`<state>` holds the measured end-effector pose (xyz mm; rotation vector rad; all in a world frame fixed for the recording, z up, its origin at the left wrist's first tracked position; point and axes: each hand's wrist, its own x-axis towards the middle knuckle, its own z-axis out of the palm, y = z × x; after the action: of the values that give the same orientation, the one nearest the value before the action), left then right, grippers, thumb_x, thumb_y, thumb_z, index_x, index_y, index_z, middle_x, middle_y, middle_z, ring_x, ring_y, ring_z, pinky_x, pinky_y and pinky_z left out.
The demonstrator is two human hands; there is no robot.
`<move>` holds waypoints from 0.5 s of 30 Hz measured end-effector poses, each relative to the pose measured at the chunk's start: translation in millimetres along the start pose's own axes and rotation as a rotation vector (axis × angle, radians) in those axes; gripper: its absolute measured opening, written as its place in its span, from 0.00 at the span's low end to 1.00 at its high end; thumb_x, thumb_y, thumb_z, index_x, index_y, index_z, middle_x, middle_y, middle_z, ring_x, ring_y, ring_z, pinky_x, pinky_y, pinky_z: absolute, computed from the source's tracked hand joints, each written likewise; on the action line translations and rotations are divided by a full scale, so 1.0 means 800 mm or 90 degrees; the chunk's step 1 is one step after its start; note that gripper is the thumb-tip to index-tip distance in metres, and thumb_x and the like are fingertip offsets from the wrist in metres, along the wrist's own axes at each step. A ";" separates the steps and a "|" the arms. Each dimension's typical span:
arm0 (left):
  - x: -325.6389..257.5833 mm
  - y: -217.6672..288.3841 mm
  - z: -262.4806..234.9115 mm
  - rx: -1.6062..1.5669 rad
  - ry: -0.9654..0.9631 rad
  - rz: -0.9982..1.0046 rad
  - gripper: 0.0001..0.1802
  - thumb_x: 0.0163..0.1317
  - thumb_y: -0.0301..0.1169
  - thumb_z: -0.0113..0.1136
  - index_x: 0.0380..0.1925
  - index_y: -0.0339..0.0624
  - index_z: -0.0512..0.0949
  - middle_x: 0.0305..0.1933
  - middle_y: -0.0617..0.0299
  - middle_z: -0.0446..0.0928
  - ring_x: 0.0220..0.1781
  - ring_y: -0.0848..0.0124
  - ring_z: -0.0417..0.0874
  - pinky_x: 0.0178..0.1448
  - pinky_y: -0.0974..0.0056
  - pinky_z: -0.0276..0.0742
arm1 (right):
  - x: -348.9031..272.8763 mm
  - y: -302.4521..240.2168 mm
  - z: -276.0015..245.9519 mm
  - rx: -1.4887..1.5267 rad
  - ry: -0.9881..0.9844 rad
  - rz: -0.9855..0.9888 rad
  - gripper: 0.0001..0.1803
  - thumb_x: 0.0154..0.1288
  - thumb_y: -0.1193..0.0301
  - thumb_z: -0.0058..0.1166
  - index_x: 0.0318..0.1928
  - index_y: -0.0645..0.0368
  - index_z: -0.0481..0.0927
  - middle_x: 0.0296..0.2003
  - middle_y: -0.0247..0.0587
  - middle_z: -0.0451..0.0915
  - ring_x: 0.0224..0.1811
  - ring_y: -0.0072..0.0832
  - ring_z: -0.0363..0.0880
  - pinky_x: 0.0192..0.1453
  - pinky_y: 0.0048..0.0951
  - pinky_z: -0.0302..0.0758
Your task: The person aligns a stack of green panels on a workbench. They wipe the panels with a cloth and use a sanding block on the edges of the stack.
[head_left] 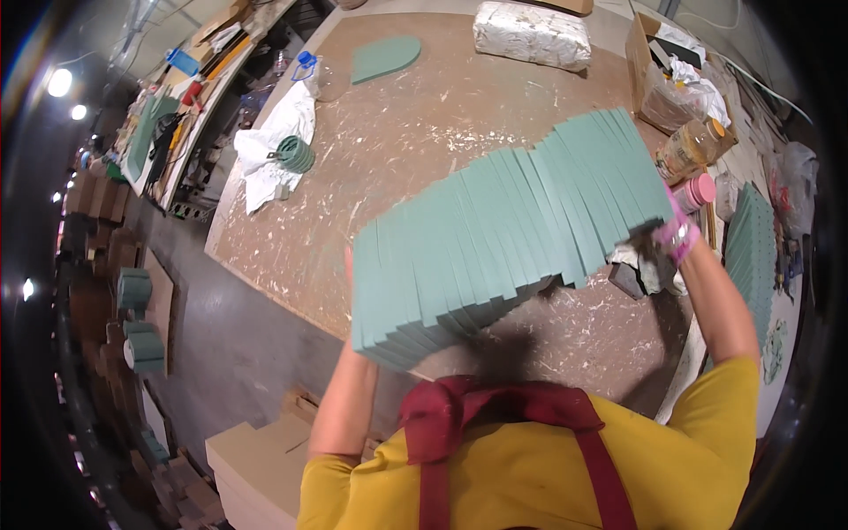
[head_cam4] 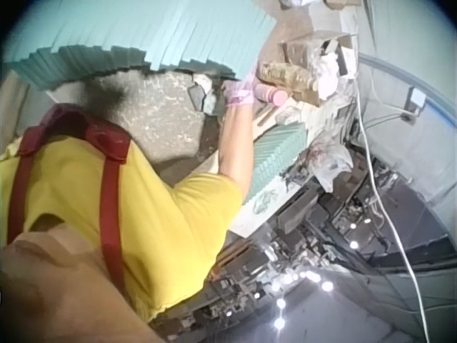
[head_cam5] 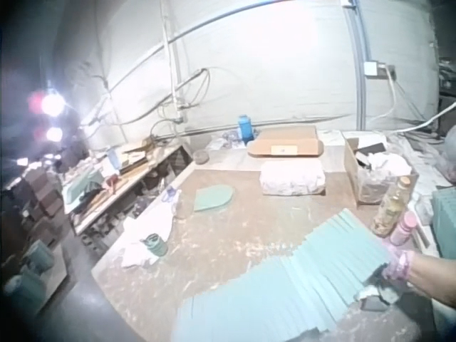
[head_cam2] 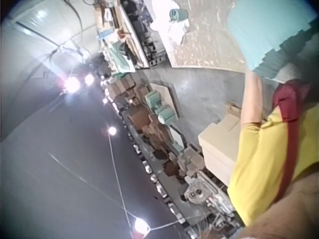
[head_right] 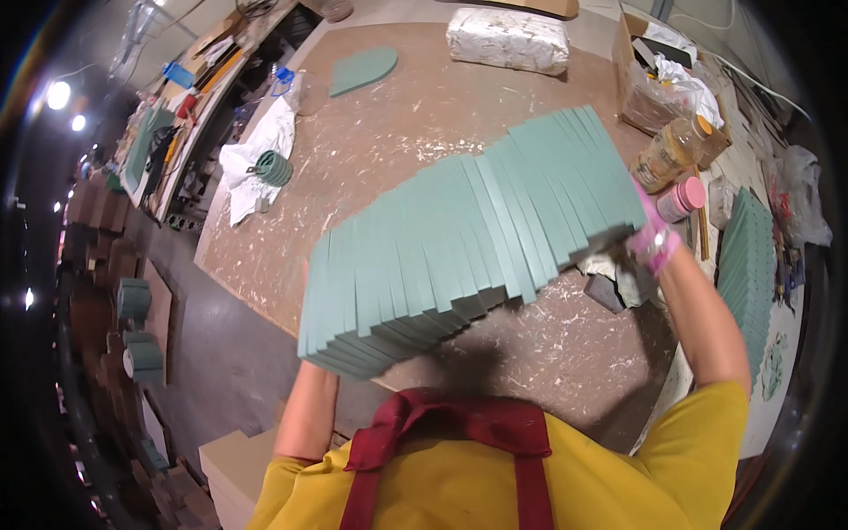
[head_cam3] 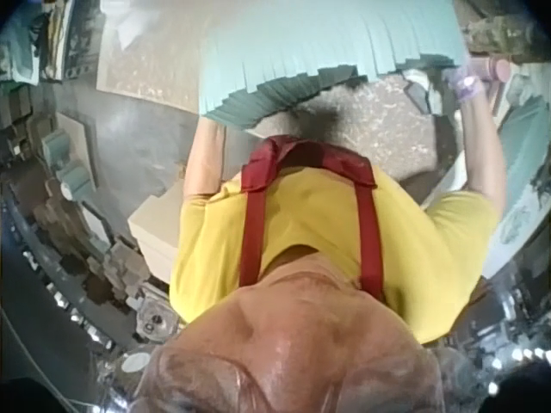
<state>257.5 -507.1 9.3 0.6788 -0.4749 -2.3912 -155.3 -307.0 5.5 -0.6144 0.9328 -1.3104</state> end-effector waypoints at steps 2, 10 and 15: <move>0.033 0.029 0.005 0.089 -0.011 -0.013 0.38 0.67 0.60 0.35 0.66 0.44 0.58 0.62 0.57 0.67 0.62 0.62 0.67 0.67 0.57 0.63 | -0.028 0.022 0.031 0.084 0.244 0.044 0.24 0.70 0.55 0.42 0.57 0.58 0.71 0.48 0.37 0.78 0.51 0.29 0.75 0.57 0.30 0.72; 0.179 0.090 0.052 0.469 -0.132 -0.083 0.36 0.68 0.57 0.39 0.65 0.42 0.60 0.61 0.55 0.68 0.61 0.62 0.69 0.66 0.58 0.64 | -0.091 0.117 0.137 0.203 0.654 -0.104 0.27 0.69 0.48 0.39 0.56 0.54 0.71 0.48 0.34 0.77 0.51 0.30 0.74 0.57 0.31 0.71; 0.262 0.085 0.105 0.614 -0.254 -0.114 0.35 0.68 0.56 0.41 0.64 0.41 0.61 0.61 0.54 0.69 0.60 0.63 0.70 0.66 0.58 0.64 | -0.098 0.192 0.225 0.112 0.781 -0.220 0.29 0.69 0.46 0.37 0.57 0.53 0.70 0.50 0.33 0.76 0.52 0.30 0.74 0.58 0.32 0.71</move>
<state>96.3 -676.9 35.3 0.6265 -1.8622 -2.3720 79.2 -223.5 -11.3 0.2792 1.6933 -2.0934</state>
